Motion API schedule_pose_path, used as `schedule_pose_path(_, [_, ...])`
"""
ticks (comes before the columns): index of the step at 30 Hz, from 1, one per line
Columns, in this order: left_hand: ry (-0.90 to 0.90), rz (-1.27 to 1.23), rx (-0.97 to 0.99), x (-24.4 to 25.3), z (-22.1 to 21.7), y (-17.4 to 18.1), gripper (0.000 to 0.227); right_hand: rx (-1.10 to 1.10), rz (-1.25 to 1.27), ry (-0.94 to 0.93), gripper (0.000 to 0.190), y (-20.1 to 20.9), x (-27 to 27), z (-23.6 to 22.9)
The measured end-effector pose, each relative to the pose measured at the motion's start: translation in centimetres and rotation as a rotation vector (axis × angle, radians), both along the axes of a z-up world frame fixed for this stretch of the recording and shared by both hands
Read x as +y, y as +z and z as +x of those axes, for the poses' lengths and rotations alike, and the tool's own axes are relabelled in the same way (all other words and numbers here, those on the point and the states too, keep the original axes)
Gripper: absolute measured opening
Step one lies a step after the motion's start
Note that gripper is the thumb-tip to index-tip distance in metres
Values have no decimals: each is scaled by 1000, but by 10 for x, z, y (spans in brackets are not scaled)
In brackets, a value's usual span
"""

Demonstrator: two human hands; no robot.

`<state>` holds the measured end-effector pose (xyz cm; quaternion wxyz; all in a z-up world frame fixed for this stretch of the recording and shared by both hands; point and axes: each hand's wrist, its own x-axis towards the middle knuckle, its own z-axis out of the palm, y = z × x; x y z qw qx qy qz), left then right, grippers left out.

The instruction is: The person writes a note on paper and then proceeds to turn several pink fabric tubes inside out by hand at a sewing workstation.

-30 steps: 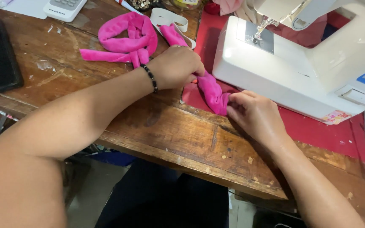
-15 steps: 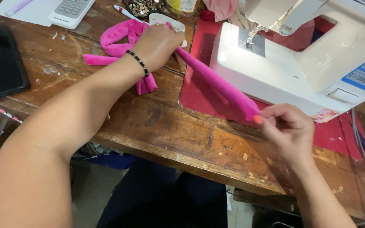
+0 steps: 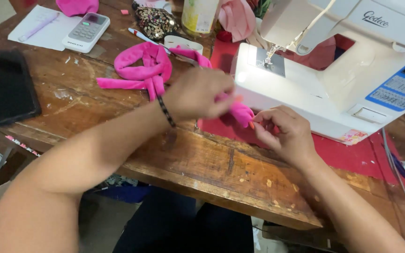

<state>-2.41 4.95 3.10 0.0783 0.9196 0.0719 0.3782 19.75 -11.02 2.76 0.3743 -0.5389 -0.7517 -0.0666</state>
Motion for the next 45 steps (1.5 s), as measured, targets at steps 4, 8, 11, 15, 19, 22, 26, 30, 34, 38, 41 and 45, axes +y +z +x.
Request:
schedule_pose_path(4, [-5, 97, -55, -43, 9, -12, 26, 25, 20, -45, 11, -17, -1, -4])
schedule_pose_path(8, [60, 197, -28, -44, 17, -28, 25, 10, 8, -57, 10, -22, -4, -8])
schedule_pose_path(11, [129, 340, -12, -38, 23, -35, 19, -3, 2, -53, 10, -21, -6, -8])
schedule_pose_path(15, [175, 347, -77, -10, 19, -42, 13, -26, 29, -43, 9, -27, -10, 28])
schedule_pose_path(19, [34, 142, -2, -23, 16, -32, 18, -27, 80, -46, 8, -12, -15, 19])
schedule_pose_path(22, [13, 120, -9, -33, 23, -32, 18, -129, 174, 70, 5, -1, -13, -8])
schedule_pose_path(26, [-153, -49, -29, -36, 24, -29, 17, -102, 98, 4, 9, -3, -12, -14])
schedule_pose_path(30, [-281, -385, -88, -33, 31, -40, 16, -101, 47, -27, 10, -3, -14, -14])
schedule_pose_path(34, [-280, -502, -89, -36, 33, -46, 17, -77, -28, -54, 11, 0, -17, -22])
schedule_pose_path(38, [-299, -514, -2, -36, 37, -55, 19, 67, -280, -89, 9, -14, -11, -16])
schedule_pose_path(41, [-305, -389, 68, -24, 37, -49, 13, 168, -301, -79, 11, -26, -2, -6])
schedule_pose_path(45, [-102, 72, 255, -9, 7, -6, 43, 223, -240, -57, 12, -27, 1, 2])
